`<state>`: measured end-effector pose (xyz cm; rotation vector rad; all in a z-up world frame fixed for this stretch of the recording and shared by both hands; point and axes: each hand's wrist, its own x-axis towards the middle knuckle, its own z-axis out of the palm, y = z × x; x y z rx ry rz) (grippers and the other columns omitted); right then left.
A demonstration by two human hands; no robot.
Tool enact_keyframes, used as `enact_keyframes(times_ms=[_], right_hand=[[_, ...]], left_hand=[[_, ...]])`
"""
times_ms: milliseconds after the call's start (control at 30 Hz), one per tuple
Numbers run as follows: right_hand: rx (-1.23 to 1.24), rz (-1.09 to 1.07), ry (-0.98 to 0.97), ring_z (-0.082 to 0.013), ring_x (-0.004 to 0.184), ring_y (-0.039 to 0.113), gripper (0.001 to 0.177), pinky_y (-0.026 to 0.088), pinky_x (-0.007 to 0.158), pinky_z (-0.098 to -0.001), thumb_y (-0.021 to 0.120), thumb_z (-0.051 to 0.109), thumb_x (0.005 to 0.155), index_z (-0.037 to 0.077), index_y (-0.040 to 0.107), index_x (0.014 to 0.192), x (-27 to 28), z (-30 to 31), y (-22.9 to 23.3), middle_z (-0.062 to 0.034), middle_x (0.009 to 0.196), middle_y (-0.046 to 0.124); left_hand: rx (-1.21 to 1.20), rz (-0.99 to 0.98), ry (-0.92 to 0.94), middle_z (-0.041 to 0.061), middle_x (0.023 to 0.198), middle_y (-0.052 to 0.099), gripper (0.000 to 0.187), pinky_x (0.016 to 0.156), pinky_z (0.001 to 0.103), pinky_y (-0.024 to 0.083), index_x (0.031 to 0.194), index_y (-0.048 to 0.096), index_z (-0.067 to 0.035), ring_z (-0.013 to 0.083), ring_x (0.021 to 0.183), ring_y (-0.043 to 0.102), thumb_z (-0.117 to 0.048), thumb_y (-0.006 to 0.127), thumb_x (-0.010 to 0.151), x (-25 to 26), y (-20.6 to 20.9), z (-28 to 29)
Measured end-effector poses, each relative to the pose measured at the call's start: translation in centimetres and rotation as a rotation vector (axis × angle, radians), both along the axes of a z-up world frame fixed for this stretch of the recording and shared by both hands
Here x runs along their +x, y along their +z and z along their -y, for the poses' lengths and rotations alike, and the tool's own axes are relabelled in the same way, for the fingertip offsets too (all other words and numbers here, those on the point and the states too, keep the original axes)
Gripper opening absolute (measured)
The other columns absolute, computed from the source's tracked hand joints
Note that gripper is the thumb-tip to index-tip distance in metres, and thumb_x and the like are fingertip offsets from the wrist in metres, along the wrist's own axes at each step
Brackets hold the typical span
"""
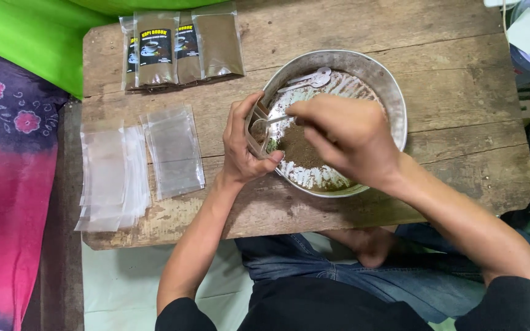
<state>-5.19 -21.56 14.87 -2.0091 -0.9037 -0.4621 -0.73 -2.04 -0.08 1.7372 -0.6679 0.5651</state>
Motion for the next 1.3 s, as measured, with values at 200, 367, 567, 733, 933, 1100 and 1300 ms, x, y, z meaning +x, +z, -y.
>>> enact_keyframes(times_ms=[200, 367, 567, 733, 933, 1100, 1300], right_hand=[[0.023, 0.216, 0.024, -0.0386, 0.083, 0.072, 0.018, 0.061, 0.071, -0.0441, 0.066, -0.012, 0.093, -0.008, 0.073, 0.108, 0.8, 1.5, -3.0, -0.0221, 0.096, 0.073], [-0.056, -0.019, -0.239, -0.0272, 0.071, 0.070, 0.021, 0.055, 0.063, -0.0335, 0.065, -0.011, 0.095, 0.000, 0.077, 0.107, 1.1, 6.2, -4.6, -0.0126, 0.082, 0.073], [-0.306, -0.121, -0.415, -0.0342, 0.077, 0.073, 0.014, 0.055, 0.067, -0.0393, 0.066, 0.001, 0.092, 0.007, 0.077, 0.099, -0.2, 8.6, -9.2, -0.0136, 0.082, 0.075], [-0.334, -0.291, -0.404, -0.0301, 0.074, 0.074, 0.017, 0.059, 0.069, -0.0341, 0.063, -0.002, 0.093, 0.002, 0.078, 0.102, -1.5, 5.9, -8.7, -0.0206, 0.086, 0.075], [-0.428, -0.401, -0.240, -0.0396, 0.084, 0.075, 0.022, 0.061, 0.072, -0.0458, 0.060, -0.001, 0.095, -0.010, 0.073, 0.109, -2.4, 5.5, -4.4, -0.0300, 0.092, 0.075], [-0.508, -0.352, -0.331, -0.0365, 0.081, 0.076, 0.025, 0.061, 0.074, -0.0445, 0.062, 0.009, 0.099, -0.002, 0.072, 0.119, -2.9, 7.1, -4.1, -0.0245, 0.091, 0.076], [-0.164, -0.095, -0.435, -0.0365, 0.099, 0.072, 0.031, 0.056, 0.078, -0.0417, 0.068, 0.002, 0.098, 0.012, 0.073, 0.126, -3.0, 10.1, -5.8, -0.0104, 0.108, 0.077]], left_hand=[[-0.022, -0.011, -0.013, 0.011, 0.111, 0.054, 0.104, 0.081, 0.041, 0.055, 0.148, 0.044, -0.007, 0.0232, 0.094, 0.058, -0.077, 0.067, 0.074, 0.1, -0.4, -0.1], [-0.026, 0.005, -0.009, 0.012, 0.111, 0.054, 0.103, 0.078, 0.040, 0.053, 0.148, 0.043, -0.007, 0.0229, 0.092, 0.058, -0.074, 0.068, 0.074, 0.4, -1.3, -0.2], [-0.008, 0.020, -0.017, 0.012, 0.112, 0.053, 0.104, 0.078, 0.040, 0.053, 0.148, 0.042, -0.007, 0.0231, 0.093, 0.058, -0.075, 0.067, 0.075, 0.3, -1.4, -0.4], [0.006, 0.028, -0.018, 0.011, 0.112, 0.053, 0.103, 0.079, 0.040, 0.053, 0.149, 0.041, -0.007, 0.0232, 0.095, 0.059, -0.074, 0.066, 0.075, 0.6, -1.9, -0.5], [-0.007, 0.023, -0.006, 0.011, 0.111, 0.053, 0.103, 0.080, 0.040, 0.054, 0.148, 0.041, -0.007, 0.0225, 0.095, 0.060, -0.075, 0.065, 0.075, 0.7, -1.9, -1.0], [-0.015, 0.019, 0.003, 0.011, 0.107, 0.053, 0.102, 0.082, 0.038, 0.054, 0.148, 0.041, -0.004, 0.0202, 0.092, 0.061, -0.075, 0.064, 0.077, 0.7, -1.7, -1.1], [-0.186, 0.022, -0.012, 0.012, 0.109, 0.053, 0.110, 0.090, 0.034, 0.052, 0.148, 0.038, -0.001, 0.0189, 0.097, 0.060, -0.082, 0.059, 0.076, 1.3, 1.0, -3.1]])
